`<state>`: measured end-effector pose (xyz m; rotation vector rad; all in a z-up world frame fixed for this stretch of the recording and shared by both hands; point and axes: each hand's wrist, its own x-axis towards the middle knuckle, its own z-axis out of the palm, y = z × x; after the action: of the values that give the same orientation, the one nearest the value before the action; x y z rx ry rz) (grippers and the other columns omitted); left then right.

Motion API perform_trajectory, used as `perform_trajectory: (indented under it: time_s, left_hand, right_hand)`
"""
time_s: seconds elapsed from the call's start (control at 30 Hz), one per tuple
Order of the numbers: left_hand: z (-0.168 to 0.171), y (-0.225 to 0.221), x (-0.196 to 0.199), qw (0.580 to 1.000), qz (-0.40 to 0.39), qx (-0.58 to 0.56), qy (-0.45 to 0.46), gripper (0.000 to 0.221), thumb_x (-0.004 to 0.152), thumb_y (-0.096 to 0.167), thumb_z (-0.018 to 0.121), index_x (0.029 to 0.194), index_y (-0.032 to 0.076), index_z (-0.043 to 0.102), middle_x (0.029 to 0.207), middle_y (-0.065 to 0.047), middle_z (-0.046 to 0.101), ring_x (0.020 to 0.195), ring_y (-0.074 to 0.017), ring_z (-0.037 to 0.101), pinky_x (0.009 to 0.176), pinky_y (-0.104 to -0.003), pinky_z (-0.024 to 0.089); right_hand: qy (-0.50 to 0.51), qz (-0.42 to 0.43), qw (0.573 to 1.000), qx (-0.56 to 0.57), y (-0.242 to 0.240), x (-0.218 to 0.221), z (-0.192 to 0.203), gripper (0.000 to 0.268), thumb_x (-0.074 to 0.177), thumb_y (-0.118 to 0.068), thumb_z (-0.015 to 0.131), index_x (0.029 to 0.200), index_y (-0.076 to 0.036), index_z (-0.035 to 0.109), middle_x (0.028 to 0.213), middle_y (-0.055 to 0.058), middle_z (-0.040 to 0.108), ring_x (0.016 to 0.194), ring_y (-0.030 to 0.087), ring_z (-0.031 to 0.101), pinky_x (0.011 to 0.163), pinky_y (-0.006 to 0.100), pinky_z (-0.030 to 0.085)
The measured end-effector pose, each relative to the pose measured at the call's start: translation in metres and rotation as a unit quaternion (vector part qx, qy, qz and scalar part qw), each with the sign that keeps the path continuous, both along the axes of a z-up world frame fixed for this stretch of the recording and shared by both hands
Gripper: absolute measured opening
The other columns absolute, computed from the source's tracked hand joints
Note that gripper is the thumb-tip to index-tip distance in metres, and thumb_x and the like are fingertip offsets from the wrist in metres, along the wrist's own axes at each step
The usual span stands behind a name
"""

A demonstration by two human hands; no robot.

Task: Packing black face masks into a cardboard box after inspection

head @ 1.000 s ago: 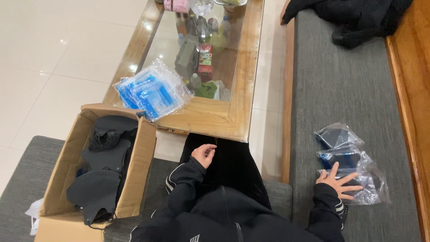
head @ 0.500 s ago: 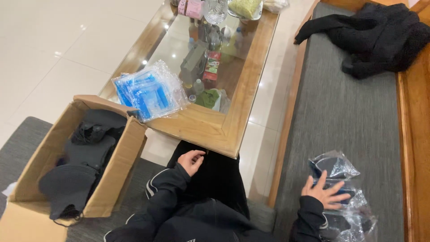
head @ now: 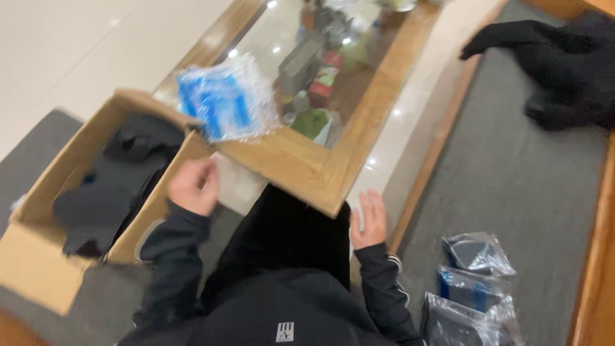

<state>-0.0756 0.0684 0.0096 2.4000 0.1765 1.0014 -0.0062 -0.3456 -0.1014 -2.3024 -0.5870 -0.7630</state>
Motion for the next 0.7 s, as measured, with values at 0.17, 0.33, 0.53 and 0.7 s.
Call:
perform_trajectory:
  time_s: [0.17,0.33,0.53,0.7]
  left_hand:
    - [0.073,0.095,-0.06,0.988,0.138,0.024,-0.066,0.015,0.1,0.002,0.072,0.111,0.007,0.081,0.098,-0.01,0.073,0.084,-0.0248,0.069,0.076,-0.035,0.057]
    - [0.089,0.17,-0.13,0.975,0.212,0.003,-0.059,0.02,0.102,0.002,0.068,0.117,0.003,0.081,0.097,-0.009,0.077,0.088,-0.0171,0.073,0.082,-0.031,0.061]
    - [0.062,0.227,-0.126,0.963,0.174,-0.136,0.154,0.032,0.094,0.022,0.072,0.122,0.009,0.075,0.108,-0.008,0.077,0.094,-0.0156,0.072,0.089,-0.03,0.057]
    - [0.093,0.218,-0.054,0.893,0.14,-0.123,0.411,0.074,0.092,0.063,0.056,0.151,0.017,0.052,0.121,-0.01,0.072,0.106,-0.0314,0.068,0.094,-0.048,0.053]
  right_hand:
    - [0.087,0.116,0.989,-0.039,0.071,-0.025,-0.008,0.053,0.101,-0.023,0.061,0.151,-0.008,0.052,0.158,0.02,0.045,0.148,0.04,0.04,0.12,0.049,0.034]
    - [0.02,0.084,0.98,-0.177,0.092,-0.033,-0.022,0.056,0.103,-0.038,0.057,0.151,-0.009,0.054,0.157,0.024,0.048,0.141,0.045,0.049,0.116,0.057,0.036]
    - [0.03,0.064,0.987,-0.145,0.101,-0.036,-0.023,0.055,0.101,-0.032,0.061,0.152,-0.012,0.055,0.16,0.02,0.047,0.149,0.039,0.043,0.122,0.057,0.031]
    - [0.061,0.041,0.992,-0.101,0.104,-0.04,-0.023,0.048,0.102,-0.025,0.062,0.149,-0.015,0.059,0.159,0.015,0.05,0.15,0.036,0.043,0.123,0.054,0.028]
